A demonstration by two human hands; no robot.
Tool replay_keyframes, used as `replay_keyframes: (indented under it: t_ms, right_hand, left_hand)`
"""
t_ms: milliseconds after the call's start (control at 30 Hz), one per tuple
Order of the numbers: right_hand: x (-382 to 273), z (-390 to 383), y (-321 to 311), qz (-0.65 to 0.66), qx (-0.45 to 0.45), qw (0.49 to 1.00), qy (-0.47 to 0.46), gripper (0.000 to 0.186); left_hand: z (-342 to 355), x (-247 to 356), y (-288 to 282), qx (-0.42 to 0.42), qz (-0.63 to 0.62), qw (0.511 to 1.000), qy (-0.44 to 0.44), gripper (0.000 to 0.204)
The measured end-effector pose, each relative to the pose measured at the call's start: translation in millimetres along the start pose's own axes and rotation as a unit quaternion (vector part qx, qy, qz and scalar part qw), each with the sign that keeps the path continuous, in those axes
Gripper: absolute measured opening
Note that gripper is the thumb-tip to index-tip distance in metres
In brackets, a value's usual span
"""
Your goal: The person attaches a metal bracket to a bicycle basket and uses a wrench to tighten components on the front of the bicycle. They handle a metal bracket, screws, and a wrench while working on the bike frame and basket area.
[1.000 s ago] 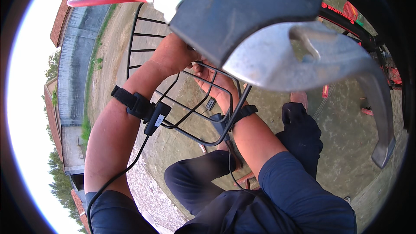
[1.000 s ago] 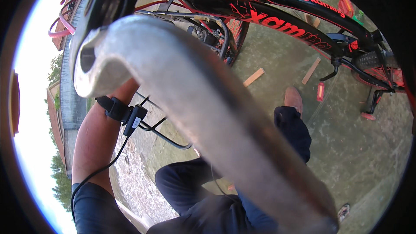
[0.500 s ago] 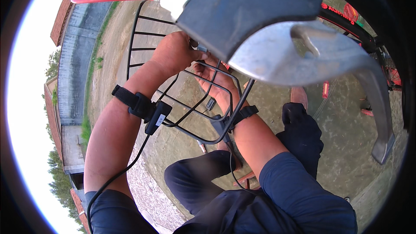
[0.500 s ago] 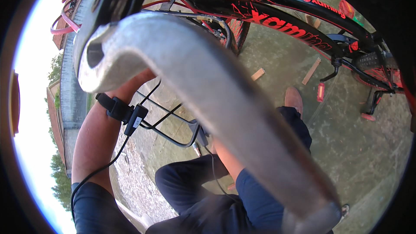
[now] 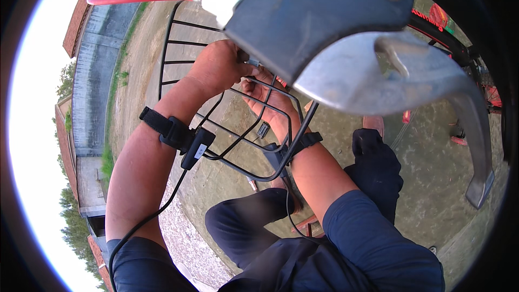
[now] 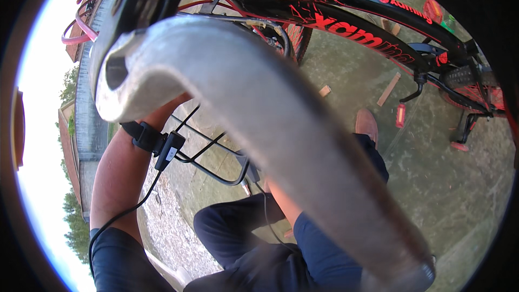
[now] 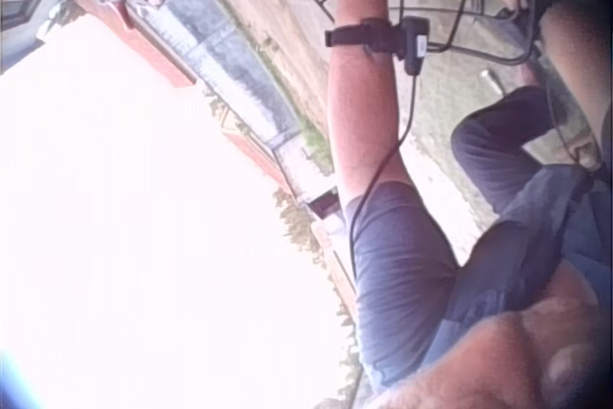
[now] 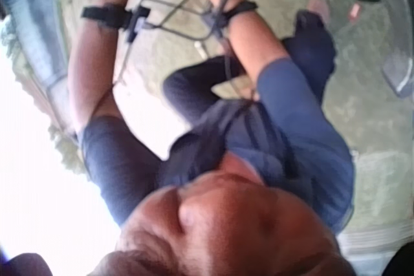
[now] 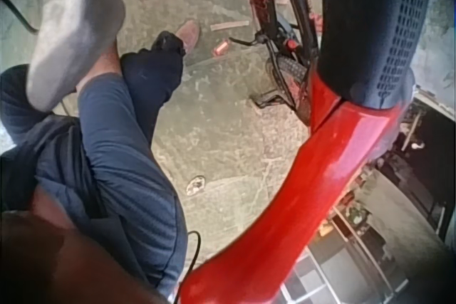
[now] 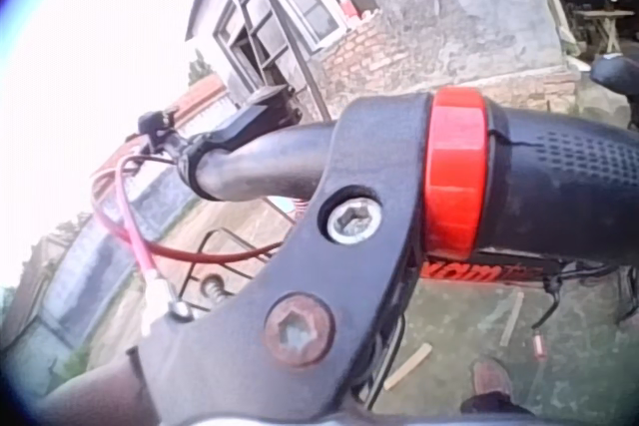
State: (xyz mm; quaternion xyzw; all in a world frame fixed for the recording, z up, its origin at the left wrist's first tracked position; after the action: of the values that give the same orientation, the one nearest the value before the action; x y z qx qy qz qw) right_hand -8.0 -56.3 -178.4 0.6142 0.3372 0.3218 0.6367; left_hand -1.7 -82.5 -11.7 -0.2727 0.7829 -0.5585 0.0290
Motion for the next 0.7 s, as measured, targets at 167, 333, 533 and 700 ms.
replay_keyframes:
  t_ms: [167, 333, 533, 700]
  right_hand:
    - [3.9, -7.3, 4.9, 0.002, 0.013, 1.0, 0.005, 0.01]
    - [6.0, -2.5, -0.2, 0.014, -0.024, 0.999, 0.017, 0.01]
    - [6.9, -2.4, 1.7, -0.01, -0.016, 1.0, 0.024, 0.012]
    - [2.9, 6.3, -5.6, -0.031, -0.008, 0.999, -0.016, 0.012]
  left_hand:
    - [6.1, -6.4, 4.1, 0.026, 0.048, 0.998, 0.021, 0.035]
    - [6.4, -2.0, 2.8, 0.05, 0.07, 0.995, 0.052, 0.035]
    - [-9.3, 9.4, -2.5, 0.043, 0.013, 0.996, 0.084, 0.037]
    - [-8.3, 13.1, -2.6, 0.059, 0.019, 0.994, 0.093, 0.038]
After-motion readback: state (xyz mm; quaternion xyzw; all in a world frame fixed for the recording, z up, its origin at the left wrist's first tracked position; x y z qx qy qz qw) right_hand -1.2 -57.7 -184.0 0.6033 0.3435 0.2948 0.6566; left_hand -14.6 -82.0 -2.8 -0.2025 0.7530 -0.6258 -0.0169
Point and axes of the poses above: each hand's wrist, its own z-axis towards the middle knuckle, its own y-axis out of the palm, x = y × z, the point moved 8 cm from there along z, towards the middle knuckle, and after that the axes turned 11 degrees about -z, right-handed, at the moved point
